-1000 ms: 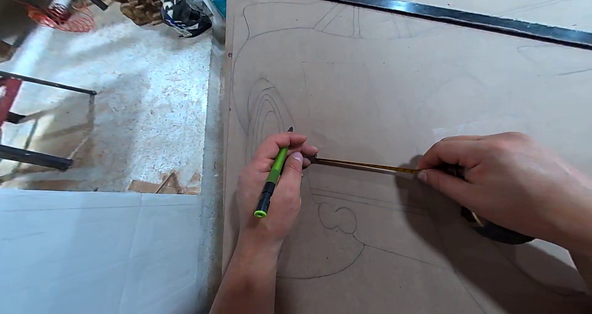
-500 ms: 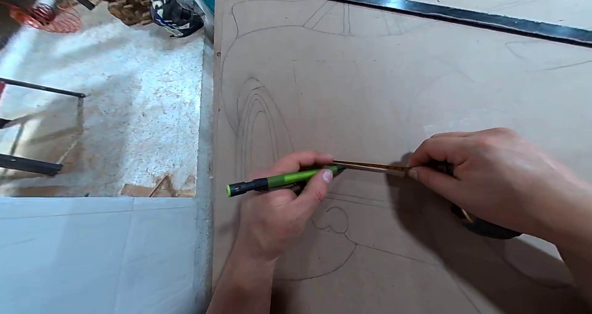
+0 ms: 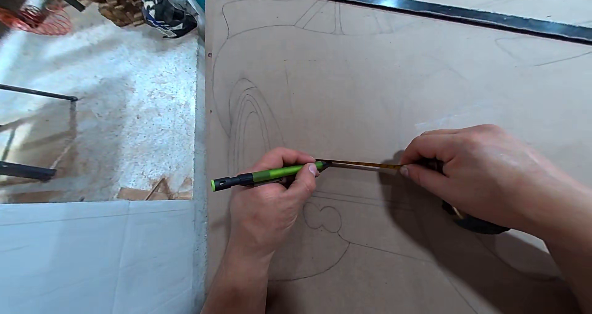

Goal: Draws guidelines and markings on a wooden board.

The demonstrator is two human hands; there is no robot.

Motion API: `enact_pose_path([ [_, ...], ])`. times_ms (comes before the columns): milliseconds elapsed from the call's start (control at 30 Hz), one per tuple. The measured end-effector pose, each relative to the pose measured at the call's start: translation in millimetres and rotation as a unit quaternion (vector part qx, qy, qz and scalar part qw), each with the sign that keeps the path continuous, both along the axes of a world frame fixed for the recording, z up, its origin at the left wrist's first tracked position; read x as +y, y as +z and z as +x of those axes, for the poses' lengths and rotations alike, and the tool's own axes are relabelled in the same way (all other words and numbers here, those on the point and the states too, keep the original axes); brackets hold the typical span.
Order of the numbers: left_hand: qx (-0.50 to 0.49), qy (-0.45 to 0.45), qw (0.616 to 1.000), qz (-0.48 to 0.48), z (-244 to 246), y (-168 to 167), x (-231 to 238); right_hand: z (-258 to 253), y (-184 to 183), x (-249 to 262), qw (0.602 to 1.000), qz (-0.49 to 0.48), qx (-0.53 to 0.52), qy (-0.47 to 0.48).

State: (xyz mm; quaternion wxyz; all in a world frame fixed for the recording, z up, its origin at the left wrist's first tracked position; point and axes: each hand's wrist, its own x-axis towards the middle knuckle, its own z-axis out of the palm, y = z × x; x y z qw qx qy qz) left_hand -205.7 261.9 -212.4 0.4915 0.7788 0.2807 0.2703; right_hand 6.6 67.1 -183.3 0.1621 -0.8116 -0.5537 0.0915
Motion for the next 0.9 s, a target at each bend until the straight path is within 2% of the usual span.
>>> enact_pose_path([
  [900, -0.026, -0.022, 0.999, -0.002, -0.5, -0.4, 0.2, 0.0, -0.5, 0.1, 1.000, 0.001, 0.000, 0.001],
])
